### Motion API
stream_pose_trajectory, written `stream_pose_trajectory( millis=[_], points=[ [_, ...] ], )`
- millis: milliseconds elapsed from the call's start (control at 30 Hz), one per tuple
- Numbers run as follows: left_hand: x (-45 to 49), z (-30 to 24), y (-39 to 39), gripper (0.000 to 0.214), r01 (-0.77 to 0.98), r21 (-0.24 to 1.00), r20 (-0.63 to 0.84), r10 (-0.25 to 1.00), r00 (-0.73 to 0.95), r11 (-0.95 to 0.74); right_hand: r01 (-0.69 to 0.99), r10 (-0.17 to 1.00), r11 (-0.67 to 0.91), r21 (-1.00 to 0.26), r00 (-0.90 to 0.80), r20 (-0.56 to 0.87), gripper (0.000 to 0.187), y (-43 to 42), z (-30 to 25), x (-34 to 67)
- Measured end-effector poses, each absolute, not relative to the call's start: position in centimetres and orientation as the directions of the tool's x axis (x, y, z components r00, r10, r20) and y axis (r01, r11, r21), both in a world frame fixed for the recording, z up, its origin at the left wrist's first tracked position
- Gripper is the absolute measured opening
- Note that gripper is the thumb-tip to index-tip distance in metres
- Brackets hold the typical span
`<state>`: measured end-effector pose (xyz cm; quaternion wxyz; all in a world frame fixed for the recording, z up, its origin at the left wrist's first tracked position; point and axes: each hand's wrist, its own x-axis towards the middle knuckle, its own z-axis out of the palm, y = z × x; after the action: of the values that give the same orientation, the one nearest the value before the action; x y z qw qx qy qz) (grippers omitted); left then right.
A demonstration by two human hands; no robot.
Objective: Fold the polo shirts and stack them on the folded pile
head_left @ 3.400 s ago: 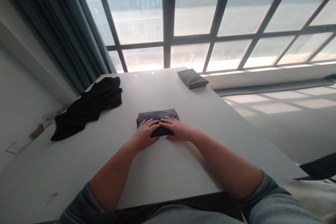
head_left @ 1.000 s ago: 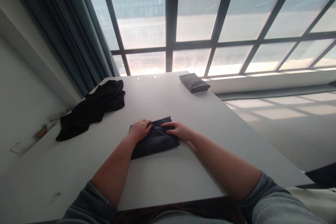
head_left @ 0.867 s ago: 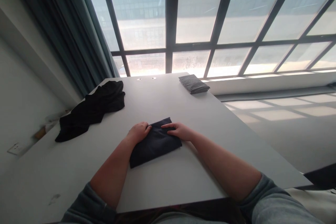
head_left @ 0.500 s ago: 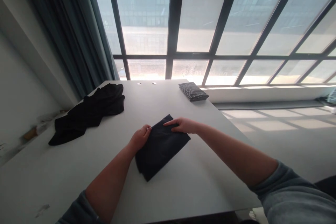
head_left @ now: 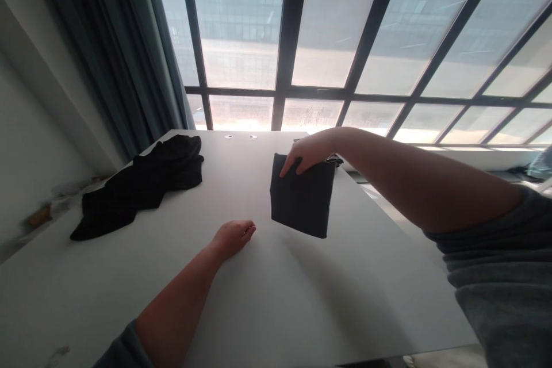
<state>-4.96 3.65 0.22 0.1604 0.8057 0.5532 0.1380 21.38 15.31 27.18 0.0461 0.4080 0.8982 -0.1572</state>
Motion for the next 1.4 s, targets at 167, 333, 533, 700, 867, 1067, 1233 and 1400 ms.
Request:
stream_pose_trajectory(
  millis=[167,333,533,700,867,1067,1233,1400],
  points=[
    [-4.8,0.3,3.3,0.026,0.854,0.399,0.051,0.938,0.343,-0.334,0.791,0.689,0.607,-0.071,-0.569,-0.449,0.042,16.2,30.0,20.4],
    [-4.6,0.2,3.1,0.025,0.855,0.396,0.039,0.937,0.347,-0.334,0.853,0.759,0.522,-0.010,-0.470,-0.450,0.043,17.4,30.2,19.7],
    [-4.8,-1.0,3.8,0.023,0.825,0.411,0.123,0.921,0.370,-0.387,0.882,0.810,0.464,-0.079,-0.459,-0.364,0.033,21.5,28.3,19.5],
    [-5.1,-2.1,4.6,0.021,0.825,0.358,0.231,0.898,0.376,-0.437,0.845,0.819,0.465,-0.264,-0.523,-0.235,0.022,26.5,26.2,20.3],
    [-4.9,-2.5,4.4,0.032,0.838,0.361,0.214,0.911,0.354,-0.410,0.794,0.890,0.393,-0.464,-0.455,-0.026,0.013,28.3,26.6,20.0],
    [-4.7,-2.4,4.2,0.037,0.841,0.373,0.189,0.920,0.344,-0.391,0.695,0.919,0.340,-0.633,-0.390,0.065,0.042,30.3,27.0,20.1],
    [-4.7,-2.2,4.2,0.036,0.840,0.390,0.170,0.926,0.337,-0.377,0.495,0.959,0.270,-0.826,-0.065,0.274,0.050,35.0,24.9,23.4],
    [-4.8,-1.8,4.1,0.035,0.828,0.422,0.150,0.930,0.337,-0.368,0.602,0.866,0.192,-0.775,0.267,0.422,0.051,38.4,18.3,30.1]
  ],
)
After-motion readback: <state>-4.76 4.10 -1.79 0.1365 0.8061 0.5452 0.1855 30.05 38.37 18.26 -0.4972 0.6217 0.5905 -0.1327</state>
